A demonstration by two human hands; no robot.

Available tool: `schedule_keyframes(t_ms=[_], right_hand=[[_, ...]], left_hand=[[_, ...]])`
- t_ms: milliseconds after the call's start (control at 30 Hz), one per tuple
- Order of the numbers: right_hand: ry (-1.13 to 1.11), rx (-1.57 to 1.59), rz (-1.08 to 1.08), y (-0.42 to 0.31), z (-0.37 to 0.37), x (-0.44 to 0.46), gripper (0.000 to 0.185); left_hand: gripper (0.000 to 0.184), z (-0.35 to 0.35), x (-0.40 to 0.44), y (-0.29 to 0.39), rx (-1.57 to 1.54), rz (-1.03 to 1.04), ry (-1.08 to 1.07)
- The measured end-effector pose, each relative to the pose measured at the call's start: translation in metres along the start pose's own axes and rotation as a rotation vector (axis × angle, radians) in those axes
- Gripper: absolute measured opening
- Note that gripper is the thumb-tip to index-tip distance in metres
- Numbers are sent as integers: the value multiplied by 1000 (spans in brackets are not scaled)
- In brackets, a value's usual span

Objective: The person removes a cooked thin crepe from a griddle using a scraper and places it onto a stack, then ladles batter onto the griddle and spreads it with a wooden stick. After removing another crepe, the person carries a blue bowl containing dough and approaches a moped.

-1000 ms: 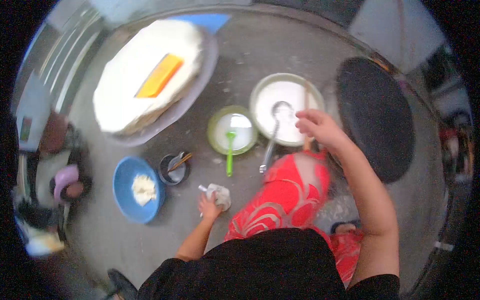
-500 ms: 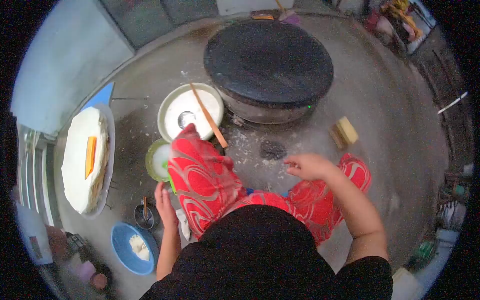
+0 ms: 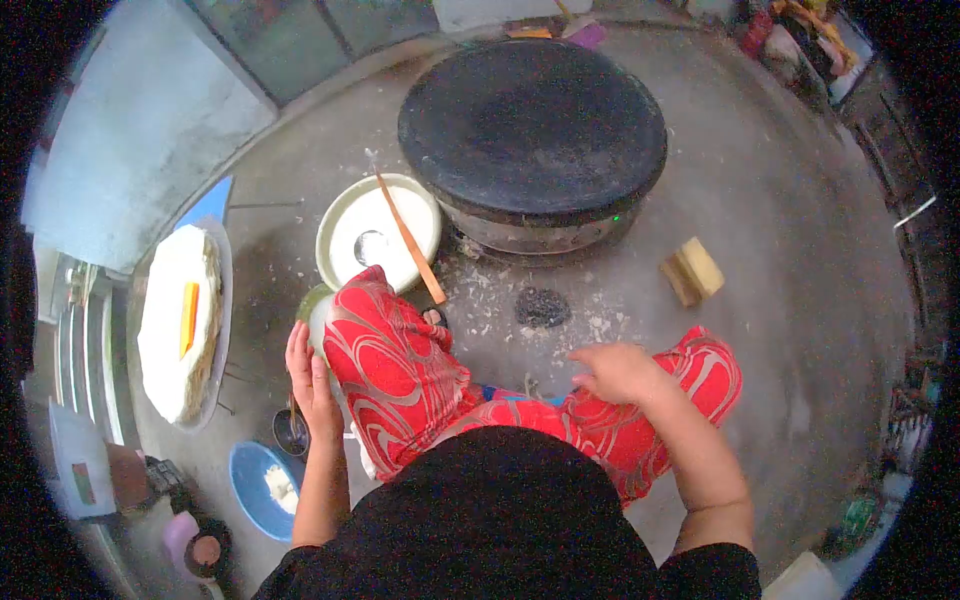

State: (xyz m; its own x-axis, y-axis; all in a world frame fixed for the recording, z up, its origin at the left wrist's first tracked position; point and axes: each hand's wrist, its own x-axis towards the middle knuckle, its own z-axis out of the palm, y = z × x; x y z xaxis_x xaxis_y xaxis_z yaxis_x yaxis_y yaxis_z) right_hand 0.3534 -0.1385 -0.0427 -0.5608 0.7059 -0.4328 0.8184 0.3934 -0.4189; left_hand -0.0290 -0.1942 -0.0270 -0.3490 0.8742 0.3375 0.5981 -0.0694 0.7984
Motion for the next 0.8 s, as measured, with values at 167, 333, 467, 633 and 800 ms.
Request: schedule_keyframes(t_ms=[167, 333, 467, 633, 800], right_hand=[[-2, 45, 120, -17, -1, 8, 38], [-85, 83, 66, -7, 17, 21, 37], [-220, 21, 52, -17, 7, 41, 41], [-181, -83, 8, -26, 9, 76, 34], [-172, -95, -60, -28, 23, 102, 33]], left_hand=[[43, 11, 8, -7, 87, 71, -61], [44, 19, 12, -12, 68, 43, -60], [47, 13, 15, -9, 229, 115, -72], [55, 16, 12, -7, 288, 61, -93], [60, 24, 7, -15, 305, 41, 16]])
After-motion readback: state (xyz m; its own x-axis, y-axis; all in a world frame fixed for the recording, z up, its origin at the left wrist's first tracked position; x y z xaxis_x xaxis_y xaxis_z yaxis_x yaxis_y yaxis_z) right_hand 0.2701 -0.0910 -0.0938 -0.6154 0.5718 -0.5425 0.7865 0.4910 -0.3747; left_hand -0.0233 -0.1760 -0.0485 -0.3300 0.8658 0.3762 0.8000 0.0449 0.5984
